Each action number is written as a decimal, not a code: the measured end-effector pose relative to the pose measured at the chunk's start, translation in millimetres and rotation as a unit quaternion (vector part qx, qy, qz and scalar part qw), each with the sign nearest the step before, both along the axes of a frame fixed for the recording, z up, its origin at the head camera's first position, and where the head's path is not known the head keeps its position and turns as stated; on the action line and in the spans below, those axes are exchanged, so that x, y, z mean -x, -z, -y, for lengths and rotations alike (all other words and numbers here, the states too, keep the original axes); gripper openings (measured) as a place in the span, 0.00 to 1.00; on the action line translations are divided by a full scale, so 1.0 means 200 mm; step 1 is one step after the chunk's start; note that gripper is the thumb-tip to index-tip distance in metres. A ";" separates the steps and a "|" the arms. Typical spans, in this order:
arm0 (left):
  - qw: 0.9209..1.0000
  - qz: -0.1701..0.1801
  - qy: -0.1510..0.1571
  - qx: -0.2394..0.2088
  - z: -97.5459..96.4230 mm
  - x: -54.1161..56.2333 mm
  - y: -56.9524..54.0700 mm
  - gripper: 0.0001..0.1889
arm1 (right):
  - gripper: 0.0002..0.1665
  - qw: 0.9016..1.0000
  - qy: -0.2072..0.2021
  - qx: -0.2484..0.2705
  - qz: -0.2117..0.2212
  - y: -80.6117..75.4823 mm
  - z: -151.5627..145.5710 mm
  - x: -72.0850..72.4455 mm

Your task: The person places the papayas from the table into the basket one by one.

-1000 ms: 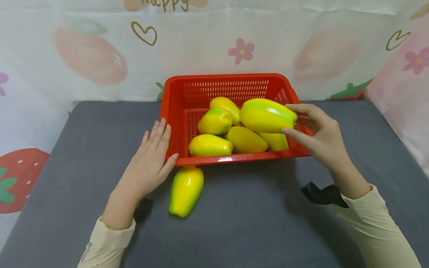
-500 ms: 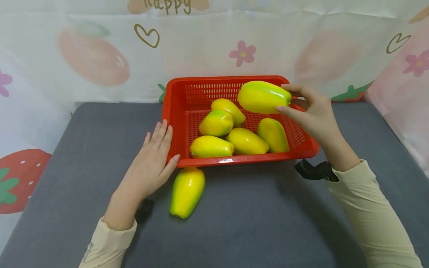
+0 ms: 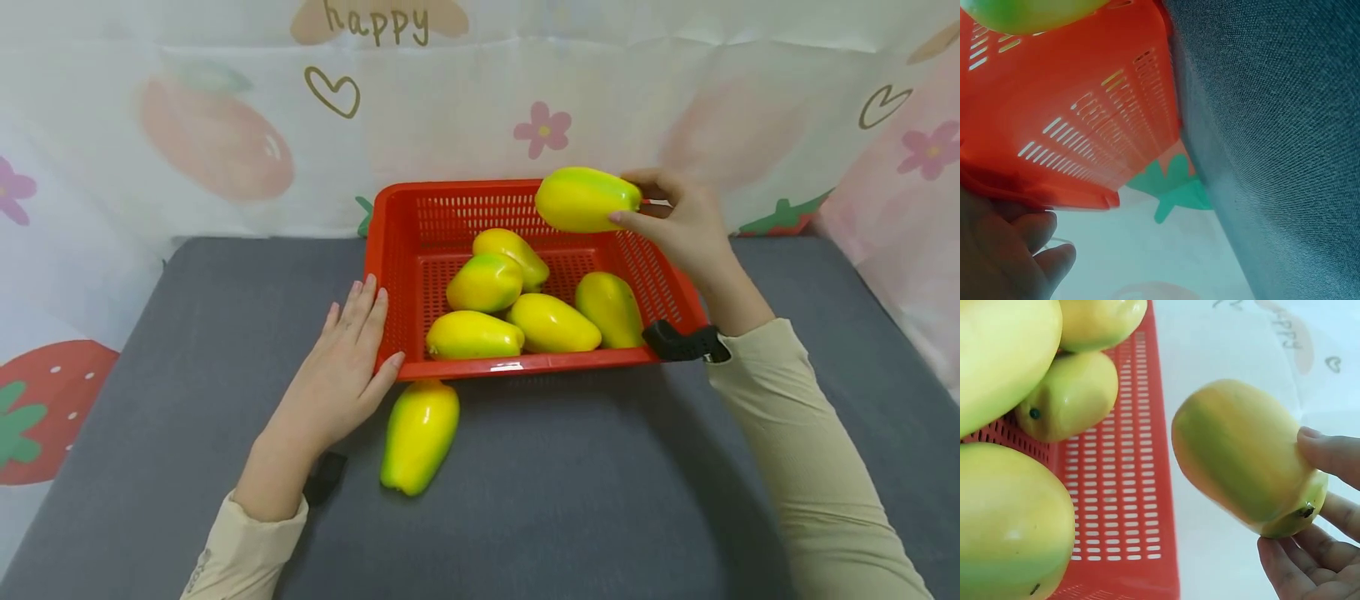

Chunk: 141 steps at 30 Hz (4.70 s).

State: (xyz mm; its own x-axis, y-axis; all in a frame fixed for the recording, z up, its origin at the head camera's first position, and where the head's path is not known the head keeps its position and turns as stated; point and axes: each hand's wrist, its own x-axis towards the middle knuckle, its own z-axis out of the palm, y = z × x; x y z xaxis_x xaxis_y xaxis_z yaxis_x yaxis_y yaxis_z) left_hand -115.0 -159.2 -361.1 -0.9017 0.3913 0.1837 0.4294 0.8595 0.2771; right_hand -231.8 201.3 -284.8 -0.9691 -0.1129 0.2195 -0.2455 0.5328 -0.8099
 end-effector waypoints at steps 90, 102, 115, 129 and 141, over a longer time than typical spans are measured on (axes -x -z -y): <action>0.999 0.009 -0.033 0.016 -0.03 0.00 -0.01 0.37 | 0.24 0.957 -0.264 0.117 -0.014 0.07 0.15 -0.38; 0.999 0.009 -0.031 0.015 -0.03 0.00 0.00 0.37 | 0.29 0.920 -0.371 0.119 -0.030 0.18 0.23 -0.55; 0.999 0.008 -0.033 0.015 -0.03 0.00 -0.01 0.37 | 0.29 0.904 -0.423 -0.007 0.063 0.30 0.38 -0.63; 0.999 0.008 -0.035 0.019 -0.03 0.00 -0.01 0.37 | 0.35 0.913 -0.388 -0.008 0.129 0.40 0.49 -0.64; 0.999 0.007 -0.031 0.008 -0.03 0.00 0.00 0.37 | 0.39 0.931 -0.349 -0.023 0.104 0.48 0.59 -0.63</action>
